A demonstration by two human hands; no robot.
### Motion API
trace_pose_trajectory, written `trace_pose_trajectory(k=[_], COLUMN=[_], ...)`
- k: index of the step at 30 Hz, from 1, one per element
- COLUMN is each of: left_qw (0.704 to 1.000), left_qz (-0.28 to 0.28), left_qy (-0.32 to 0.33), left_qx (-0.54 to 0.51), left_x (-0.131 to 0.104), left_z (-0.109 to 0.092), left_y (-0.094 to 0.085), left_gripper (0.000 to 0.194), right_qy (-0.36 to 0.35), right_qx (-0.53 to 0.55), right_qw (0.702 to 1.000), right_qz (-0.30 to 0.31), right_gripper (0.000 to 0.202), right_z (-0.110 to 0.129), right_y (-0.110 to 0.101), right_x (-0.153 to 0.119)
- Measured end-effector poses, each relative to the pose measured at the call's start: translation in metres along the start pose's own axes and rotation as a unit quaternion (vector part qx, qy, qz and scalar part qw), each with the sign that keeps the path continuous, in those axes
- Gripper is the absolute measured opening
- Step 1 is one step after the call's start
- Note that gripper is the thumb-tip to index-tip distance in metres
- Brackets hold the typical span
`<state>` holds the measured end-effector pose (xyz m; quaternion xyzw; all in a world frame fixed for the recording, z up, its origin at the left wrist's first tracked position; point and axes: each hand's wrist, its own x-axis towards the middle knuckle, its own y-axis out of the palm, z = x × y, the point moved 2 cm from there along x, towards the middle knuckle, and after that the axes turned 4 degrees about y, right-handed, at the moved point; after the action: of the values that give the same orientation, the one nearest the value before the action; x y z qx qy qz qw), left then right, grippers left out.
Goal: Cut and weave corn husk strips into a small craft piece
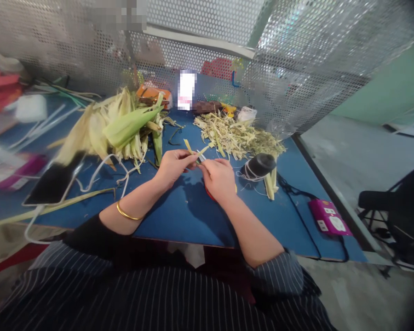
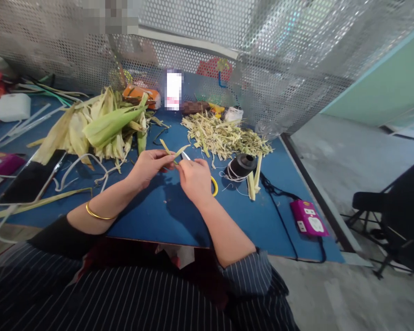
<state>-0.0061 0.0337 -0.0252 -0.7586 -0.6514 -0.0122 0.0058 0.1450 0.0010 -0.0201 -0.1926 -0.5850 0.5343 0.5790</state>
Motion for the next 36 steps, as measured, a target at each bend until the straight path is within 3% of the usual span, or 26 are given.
trace_pose_trajectory(k=[2,6,9,13,15,19,21,24,27,31,33,36], left_qw=[0.998,0.995,0.991,0.968,0.944,0.904,0.881,0.842,0.822,0.83,0.834,0.837], left_qz=[-0.004,-0.017,-0.045,-0.08,-0.065,0.016,0.045,0.042,0.003,-0.054,-0.089,-0.132], left_qy=[0.037,0.047,0.061,0.105,0.12,0.106,0.099,0.108,0.11,0.157,0.191,0.23], left_qx=[0.053,0.088,0.107,0.214,0.301,0.414,0.46,0.527,0.559,0.533,0.511,0.479], left_x=[0.003,0.011,0.014,0.014,0.014,0.02,0.023,0.025,0.024,0.02,0.017,0.011], left_z=[0.005,0.016,0.013,-0.004,-0.01,-0.011,-0.007,-0.003,-0.001,-0.006,-0.01,-0.018], left_y=[-0.001,-0.004,-0.008,-0.016,-0.02,-0.025,-0.027,-0.029,-0.03,-0.029,-0.027,-0.023], left_gripper=[0.032,0.032,0.034,0.033,0.031,0.03,0.032,0.032,0.04,0.056,0.055,0.05], right_qy=[0.001,0.002,0.016,0.061,0.103,0.285,0.397,0.542,0.586,0.6,0.589,0.494], right_qx=[-0.006,-0.013,0.011,0.036,0.024,-0.075,-0.143,-0.189,-0.18,-0.166,-0.184,-0.215], right_qw=[1.0,0.998,0.998,0.996,0.987,0.927,0.882,0.816,0.79,0.782,0.786,0.797], right_qz=[0.015,0.059,0.064,-0.047,-0.124,-0.232,-0.21,-0.067,0.007,0.021,-0.047,-0.274], right_gripper=[0.03,0.027,0.029,0.032,0.028,0.028,0.026,0.024,0.023,0.021,0.023,0.03], right_z=[0.005,0.01,0.007,-0.006,-0.022,-0.081,-0.116,-0.156,-0.173,-0.176,-0.174,-0.162], right_y=[0.005,0.01,0.007,-0.014,-0.033,-0.075,-0.086,-0.085,-0.075,-0.067,-0.071,-0.085], right_x=[-0.002,-0.003,-0.001,0.004,0.005,-0.004,-0.014,-0.029,-0.036,-0.036,-0.035,-0.032])
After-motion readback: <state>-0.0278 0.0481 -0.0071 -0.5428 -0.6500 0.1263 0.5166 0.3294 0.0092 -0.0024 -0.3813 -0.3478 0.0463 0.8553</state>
